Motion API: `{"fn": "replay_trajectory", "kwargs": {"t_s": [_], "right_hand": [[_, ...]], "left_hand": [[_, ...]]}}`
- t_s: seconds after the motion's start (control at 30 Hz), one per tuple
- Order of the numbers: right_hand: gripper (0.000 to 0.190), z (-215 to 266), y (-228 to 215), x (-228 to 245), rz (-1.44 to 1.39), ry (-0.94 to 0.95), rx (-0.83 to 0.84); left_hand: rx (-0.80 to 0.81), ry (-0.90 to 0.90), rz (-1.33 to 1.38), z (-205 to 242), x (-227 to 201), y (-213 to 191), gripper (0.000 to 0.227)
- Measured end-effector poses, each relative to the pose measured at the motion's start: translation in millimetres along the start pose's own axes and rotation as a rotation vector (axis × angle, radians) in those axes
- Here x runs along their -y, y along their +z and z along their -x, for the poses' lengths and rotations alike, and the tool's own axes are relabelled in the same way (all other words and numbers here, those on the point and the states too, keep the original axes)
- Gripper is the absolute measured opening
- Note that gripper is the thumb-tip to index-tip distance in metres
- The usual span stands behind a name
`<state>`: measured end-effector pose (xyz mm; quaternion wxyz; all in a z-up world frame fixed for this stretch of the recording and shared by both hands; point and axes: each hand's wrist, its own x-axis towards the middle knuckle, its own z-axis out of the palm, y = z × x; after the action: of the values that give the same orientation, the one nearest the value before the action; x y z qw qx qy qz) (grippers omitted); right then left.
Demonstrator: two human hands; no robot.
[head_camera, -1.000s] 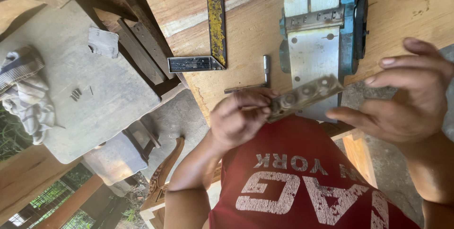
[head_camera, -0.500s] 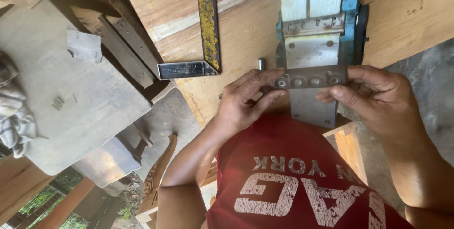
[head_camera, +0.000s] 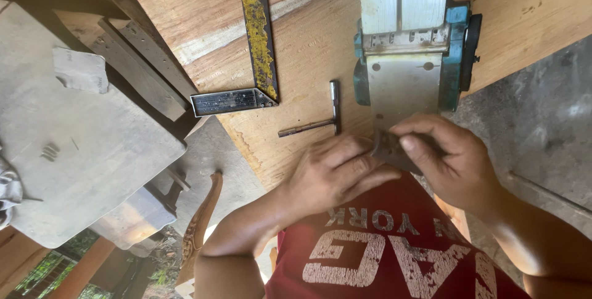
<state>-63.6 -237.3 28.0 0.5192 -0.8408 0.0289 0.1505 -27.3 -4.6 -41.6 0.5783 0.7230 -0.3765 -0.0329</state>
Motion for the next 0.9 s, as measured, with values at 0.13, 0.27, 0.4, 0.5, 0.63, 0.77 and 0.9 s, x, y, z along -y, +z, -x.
{"fn": "replay_trajectory", "kwargs": {"t_s": [0.13,0.27,0.4,0.5,0.63,0.77,0.9], "right_hand": [[0.017,-12.8,-6.7,22.0,0.193,-0.016,-0.080],[0.023,-24.4,-7.9,37.4,0.377,-0.046,-0.018],[0.024,-37.7,-9.4,40.5,0.319,0.088,0.058],[0.022,-47.0,-14.7,38.0,0.145,0.095,0.011],[0.021,-60.2,-36.6,30.3,0.286,-0.315,-0.408],[0.021,-71.7,-42.7,-3.0,0.607,-0.280,-0.509],[0.019,-67.8,-33.8,-34.2,0.321,-0.146,-0.547]], "left_hand": [[-0.123,-0.060,-0.027,-22.0,-7.9,-25.3,0.042],[-0.057,0.087,-0.242,-32.3,-2.7,-38.0,0.029],[0.070,0.180,-0.314,-28.8,16.0,-40.6,0.031],[-0.015,0.259,-0.358,-36.0,41.6,-29.6,0.028],[-0.135,0.051,0.118,-51.6,86.3,-17.4,0.026],[-0.153,-0.066,0.059,-63.2,105.0,2.3,0.029],[-0.163,-0.107,-0.180,-67.5,96.6,15.7,0.034]]}}
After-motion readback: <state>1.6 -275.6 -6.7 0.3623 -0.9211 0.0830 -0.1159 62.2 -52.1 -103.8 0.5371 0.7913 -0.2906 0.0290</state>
